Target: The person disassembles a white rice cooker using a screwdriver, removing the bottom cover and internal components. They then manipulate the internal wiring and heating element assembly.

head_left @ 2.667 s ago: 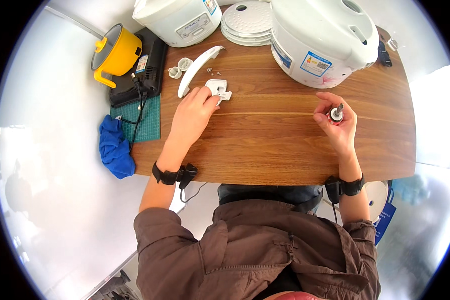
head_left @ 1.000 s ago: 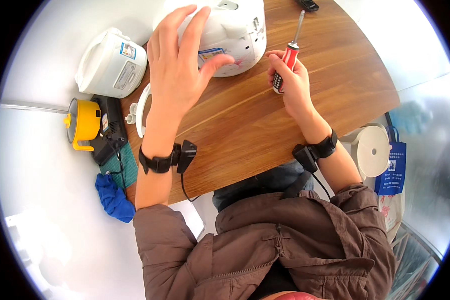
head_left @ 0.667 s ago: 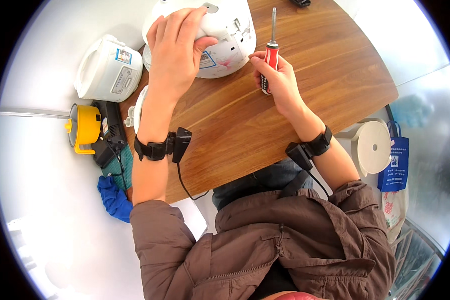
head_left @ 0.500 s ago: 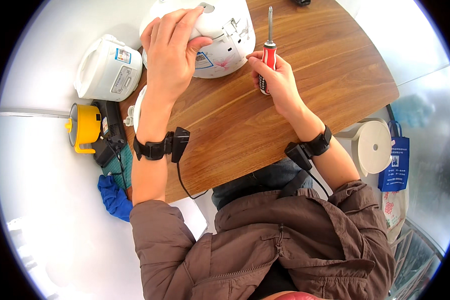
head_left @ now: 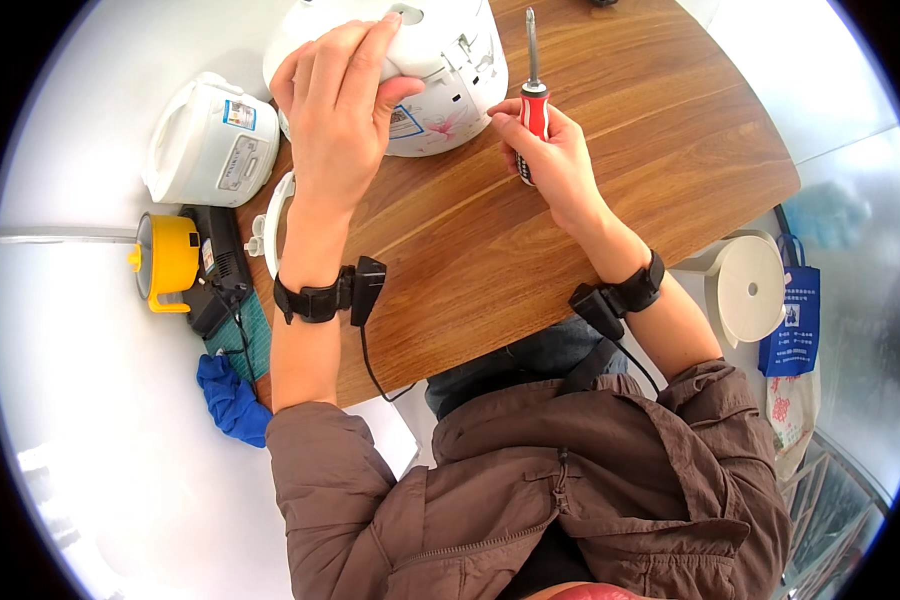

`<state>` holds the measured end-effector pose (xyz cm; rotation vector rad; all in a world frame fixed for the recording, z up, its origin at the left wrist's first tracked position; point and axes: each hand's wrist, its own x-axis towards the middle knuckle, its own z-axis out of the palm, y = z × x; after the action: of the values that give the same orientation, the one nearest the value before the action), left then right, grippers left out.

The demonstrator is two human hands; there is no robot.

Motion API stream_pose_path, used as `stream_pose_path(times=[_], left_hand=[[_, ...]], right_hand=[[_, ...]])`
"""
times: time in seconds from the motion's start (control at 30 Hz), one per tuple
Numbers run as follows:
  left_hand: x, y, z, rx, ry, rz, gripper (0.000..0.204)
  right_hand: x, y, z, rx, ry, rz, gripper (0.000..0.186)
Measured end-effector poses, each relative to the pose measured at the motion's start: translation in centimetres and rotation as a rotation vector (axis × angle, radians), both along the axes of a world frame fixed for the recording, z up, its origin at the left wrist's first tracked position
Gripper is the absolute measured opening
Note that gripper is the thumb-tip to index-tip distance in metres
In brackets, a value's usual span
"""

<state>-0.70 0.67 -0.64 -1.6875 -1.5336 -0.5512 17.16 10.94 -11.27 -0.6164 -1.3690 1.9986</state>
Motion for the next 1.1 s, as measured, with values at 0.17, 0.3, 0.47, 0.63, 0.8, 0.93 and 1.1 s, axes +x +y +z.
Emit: stream_pose_path(times=[0.17, 0.3, 0.47, 0.63, 0.8, 0.93, 1.1], left_hand=[[0.1, 0.2, -0.1, 0.036, 0.067, 0.025, 0.049], [0.0, 0.1, -0.7, 0.043, 0.048, 0.059, 0.048], [-0.4, 0.2, -0.6, 0.042, 0.115, 0.044, 0.049], [-0.4, 0.0, -0.9, 0.037, 0.158, 0.076, 0.046], [-0.3, -0.3, 0.2, -0.038, 0.182, 0.078, 0.054], [0.1, -0.2, -0.5, 0.004, 0.156, 0.098, 0.045], [-0.9, 0.4, -1.4, 0.111, 0.196, 0.029, 0.047]], right_hand=[[0.0, 0.1, 0.3, 0.019, 0.001, -0.007, 0.023], [-0.1, -0.1, 0.4, 0.011, 0.028, -0.034, 0.018], [-0.2, 0.0, 0.1, 0.028, 0.028, -0.033, 0.018], [-0.3, 0.0, 0.3, 0.128, 0.013, -0.101, 0.024], [-1.0, 1.1, 0.3, 0.547, 0.042, -0.364, 0.043], [-1.7, 2.3, 3.6, 0.682, 0.076, -0.374, 0.044], [-3.5, 3.5, 2.2, 0.303, 0.275, -0.097, 0.036]])
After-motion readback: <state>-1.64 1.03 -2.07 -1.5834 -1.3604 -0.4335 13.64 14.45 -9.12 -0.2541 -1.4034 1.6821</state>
